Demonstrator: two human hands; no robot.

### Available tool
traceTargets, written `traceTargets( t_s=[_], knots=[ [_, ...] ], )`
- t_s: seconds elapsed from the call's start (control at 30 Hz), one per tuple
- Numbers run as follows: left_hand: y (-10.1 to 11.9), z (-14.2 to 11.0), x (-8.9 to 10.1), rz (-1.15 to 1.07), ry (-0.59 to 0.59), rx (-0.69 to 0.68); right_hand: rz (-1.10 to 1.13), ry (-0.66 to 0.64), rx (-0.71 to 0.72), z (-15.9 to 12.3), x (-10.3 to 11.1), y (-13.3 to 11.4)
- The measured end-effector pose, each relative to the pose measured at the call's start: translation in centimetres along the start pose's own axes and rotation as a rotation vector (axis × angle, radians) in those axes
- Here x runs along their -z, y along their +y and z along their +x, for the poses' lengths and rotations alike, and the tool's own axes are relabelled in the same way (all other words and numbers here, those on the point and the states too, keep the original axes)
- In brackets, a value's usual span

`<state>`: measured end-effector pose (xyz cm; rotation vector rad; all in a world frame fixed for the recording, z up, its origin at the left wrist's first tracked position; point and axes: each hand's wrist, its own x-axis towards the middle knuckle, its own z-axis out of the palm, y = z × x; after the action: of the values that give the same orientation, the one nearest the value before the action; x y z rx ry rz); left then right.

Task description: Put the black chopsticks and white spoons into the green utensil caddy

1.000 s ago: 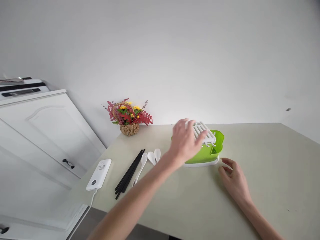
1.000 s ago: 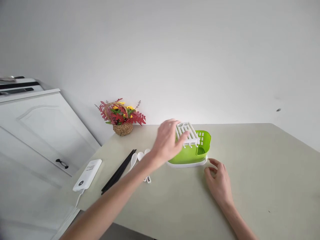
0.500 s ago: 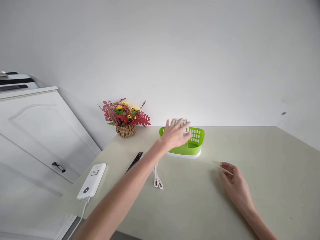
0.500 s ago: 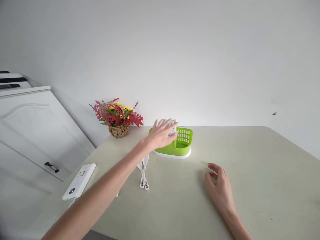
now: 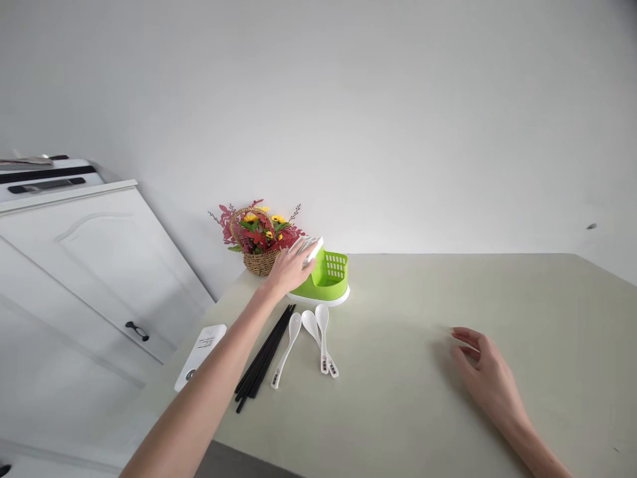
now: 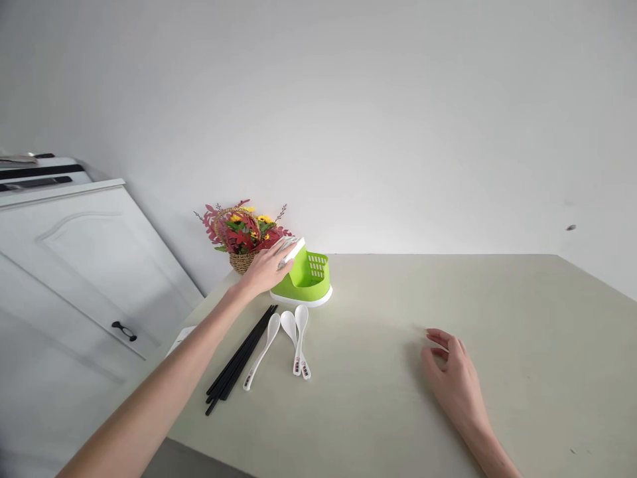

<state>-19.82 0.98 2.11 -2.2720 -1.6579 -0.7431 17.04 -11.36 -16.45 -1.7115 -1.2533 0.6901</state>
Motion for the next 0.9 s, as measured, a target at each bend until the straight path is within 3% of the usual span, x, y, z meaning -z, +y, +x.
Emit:
traceTargets(
  t_s=[0.07, 0.13, 0.23, 0.27, 0.37, 0.43, 0.53, 0.7, 0.9],
  knots=[
    [2.0, -1.4, 0.5, 0.027, 0.025, -0.002, -0.009, -0.004, 0.005, -0.1, 0.0, 0.1],
    [5.1, -3.7, 0.7, -0.013, 0.149, 0.028, -0.016, -0.004, 0.019, -0.1, -0.2, 0.4],
    [10.8, -8.6, -0.1, -0.272, 0.267, 0.002, -0.051, 0.012, 0.066, 0.0, -0.5, 0.8],
    [12.5, -10.6, -0.6, -0.355, 0.247, 0.012, -0.076, 0.014, 0.095, -0.1, -0.7, 1.0],
    [15.5, -16.5, -2.2, -0.502, -0.064, 0.034, -0.191, 0.004, 0.213, -0.3, -1.3, 1.6],
    [15.4, -19.9, -2.9, -0.573, -0.274, 0.033, -0.304, 0.004, 0.293, -0.8, -1.8, 2.1],
    [13.1, -23.4, -2.6, -0.643, -0.367, 0.177, -0.507, 0.011, 0.416, -2.1, -2.5, 2.8],
    [9.3, -26.1, -0.6, -0.774, -0.35, 0.458, -0.691, 0.045, 0.533, -4.2, -2.9, 4.1],
    [9.2, -26.6, 0.1, -0.843, -0.286, 0.566, -0.745, 0.046, 0.556, -4.9, -2.6, 5.0]
  ],
)
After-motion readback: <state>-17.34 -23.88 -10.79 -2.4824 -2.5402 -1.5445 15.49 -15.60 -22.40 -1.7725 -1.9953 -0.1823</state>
